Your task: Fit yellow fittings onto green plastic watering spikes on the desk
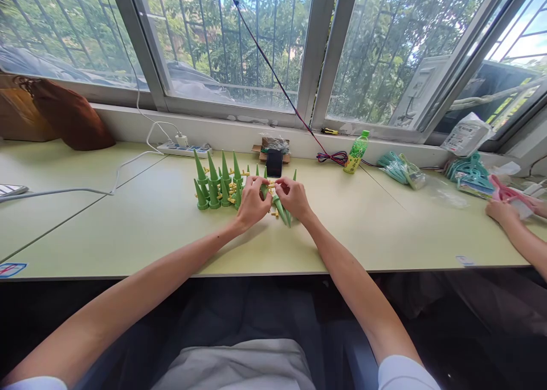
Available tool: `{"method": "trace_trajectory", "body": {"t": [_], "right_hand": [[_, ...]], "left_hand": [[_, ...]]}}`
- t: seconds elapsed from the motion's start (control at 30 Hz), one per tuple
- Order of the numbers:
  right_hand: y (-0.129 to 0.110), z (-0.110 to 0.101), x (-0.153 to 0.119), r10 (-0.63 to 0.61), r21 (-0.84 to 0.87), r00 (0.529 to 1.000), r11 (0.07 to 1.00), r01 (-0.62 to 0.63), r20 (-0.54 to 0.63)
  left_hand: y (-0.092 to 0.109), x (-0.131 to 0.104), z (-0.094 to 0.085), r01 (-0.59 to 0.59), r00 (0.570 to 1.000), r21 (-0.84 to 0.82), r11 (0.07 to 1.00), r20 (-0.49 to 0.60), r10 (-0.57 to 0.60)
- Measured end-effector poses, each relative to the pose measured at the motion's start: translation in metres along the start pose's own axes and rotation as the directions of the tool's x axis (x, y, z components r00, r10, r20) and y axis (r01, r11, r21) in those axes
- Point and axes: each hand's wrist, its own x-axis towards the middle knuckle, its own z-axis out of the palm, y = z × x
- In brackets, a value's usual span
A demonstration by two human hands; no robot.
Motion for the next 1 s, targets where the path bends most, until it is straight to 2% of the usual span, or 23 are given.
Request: {"method": "trace_trajectory", "body": {"t": [0.5, 1.0], "right_hand": [[-0.0029, -0.0012, -0.0004, 0.01, -0.009, 1.0, 1.0, -0.01, -0.022], [-0.0019, -0.0026, -0.0003, -0.018, -0.069, 1.0, 0.997, 0.018, -0.011]], "left_hand": [[0.0023, 0.0, -0.0006, 0.029, 1.0, -0.009, 1.0, -0.005, -0.029], [-0.0001, -0.0005, 0.0006, -0.009, 1.0, -0.007, 1.0, 0.003, 0.009]]}}
